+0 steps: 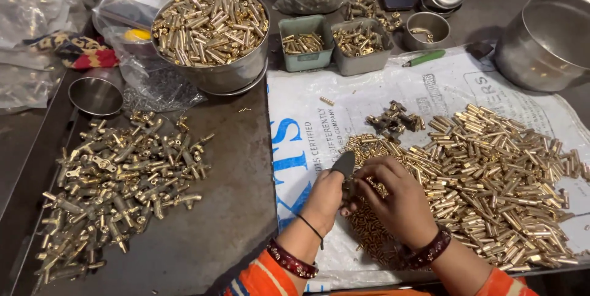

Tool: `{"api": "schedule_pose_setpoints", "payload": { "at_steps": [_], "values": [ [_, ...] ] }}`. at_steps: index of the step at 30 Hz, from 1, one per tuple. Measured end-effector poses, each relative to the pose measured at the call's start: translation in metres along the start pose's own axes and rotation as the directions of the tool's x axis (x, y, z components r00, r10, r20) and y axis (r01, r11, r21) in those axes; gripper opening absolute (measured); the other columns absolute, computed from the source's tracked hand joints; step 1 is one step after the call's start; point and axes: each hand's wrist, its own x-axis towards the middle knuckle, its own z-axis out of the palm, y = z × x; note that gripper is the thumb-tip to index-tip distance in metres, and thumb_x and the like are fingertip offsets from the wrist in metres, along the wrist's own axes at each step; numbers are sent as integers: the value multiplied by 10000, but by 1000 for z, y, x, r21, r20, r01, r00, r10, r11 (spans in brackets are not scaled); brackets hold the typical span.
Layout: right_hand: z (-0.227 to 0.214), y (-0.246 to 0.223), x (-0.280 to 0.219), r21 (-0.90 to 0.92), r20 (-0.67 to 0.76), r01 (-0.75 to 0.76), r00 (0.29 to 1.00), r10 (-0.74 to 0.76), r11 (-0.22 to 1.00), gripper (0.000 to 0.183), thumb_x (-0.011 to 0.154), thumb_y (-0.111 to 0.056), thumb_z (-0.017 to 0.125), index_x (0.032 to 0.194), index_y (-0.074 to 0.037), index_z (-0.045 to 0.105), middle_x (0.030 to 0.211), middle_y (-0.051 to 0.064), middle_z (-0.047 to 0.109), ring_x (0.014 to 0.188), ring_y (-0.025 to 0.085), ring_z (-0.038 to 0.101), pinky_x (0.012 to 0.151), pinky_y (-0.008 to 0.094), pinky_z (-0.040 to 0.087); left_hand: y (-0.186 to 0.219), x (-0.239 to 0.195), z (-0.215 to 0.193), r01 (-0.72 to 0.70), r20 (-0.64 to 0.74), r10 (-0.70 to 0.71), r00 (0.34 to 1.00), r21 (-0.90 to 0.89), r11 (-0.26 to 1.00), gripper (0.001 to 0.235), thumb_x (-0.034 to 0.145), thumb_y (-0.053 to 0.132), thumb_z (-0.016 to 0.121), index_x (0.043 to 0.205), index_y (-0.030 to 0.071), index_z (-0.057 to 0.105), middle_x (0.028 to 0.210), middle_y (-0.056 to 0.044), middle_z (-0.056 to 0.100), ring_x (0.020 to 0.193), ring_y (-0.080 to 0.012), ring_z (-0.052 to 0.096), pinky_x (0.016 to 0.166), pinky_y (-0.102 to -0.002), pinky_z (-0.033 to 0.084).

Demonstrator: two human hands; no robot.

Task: Polishing and sorting small brass pipe fittings in a workshop using an abrasive pad.

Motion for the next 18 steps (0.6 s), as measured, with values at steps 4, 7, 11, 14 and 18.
{"api": "schedule_pose_setpoints", "payload": {
  "at_steps": [4,7,11,14,18],
  "values": [
    [-1,10,0,27,43,-49,998,48,998,163,820,-103,760,966,-48,713,1068,75,707,961,254,718,803,348,578,-17,11,-11,-64,21,62,998,77,995,373,1040,358,526,905,45,680,652,-18,606,468,-142,566,391,-286,387],
    [-6,15,6,15,114,-100,989,97,995,164,789,-120,790,917,-51,714,996,63,721,924,235,729,805,341,579,-19,14,-11,-95,46,91,995,119,988,339,1020,308,535,935,28,705,675,-19,621,500,-145,583,404,-294,423],
    [-18,55,33,57,265,-286,928,261,957,162,798,-166,801,925,-83,746,991,51,761,923,211,753,802,320,597,1,-3,2,-14,66,7,998,111,994,325,985,312,500,971,62,706,769,-17,702,554,-155,642,430,-288,454],
    [-22,92,59,-3,181,-338,925,333,941,193,844,-220,776,990,-95,758,1023,85,770,955,246,750,834,343,590,-2,-1,-1,-59,69,48,996,167,984,342,1009,327,542,964,28,702,794,-46,706,603,-155,675,448,-272,463],
    [1,147,60,-446,-23,-340,929,369,828,305,904,-330,776,1064,-71,768,1048,174,733,940,361,704,830,437,550,-41,39,-30,-166,72,154,986,220,961,282,988,219,575,893,-36,651,783,-98,707,653,-196,734,449,-282,469]
  ]
}}
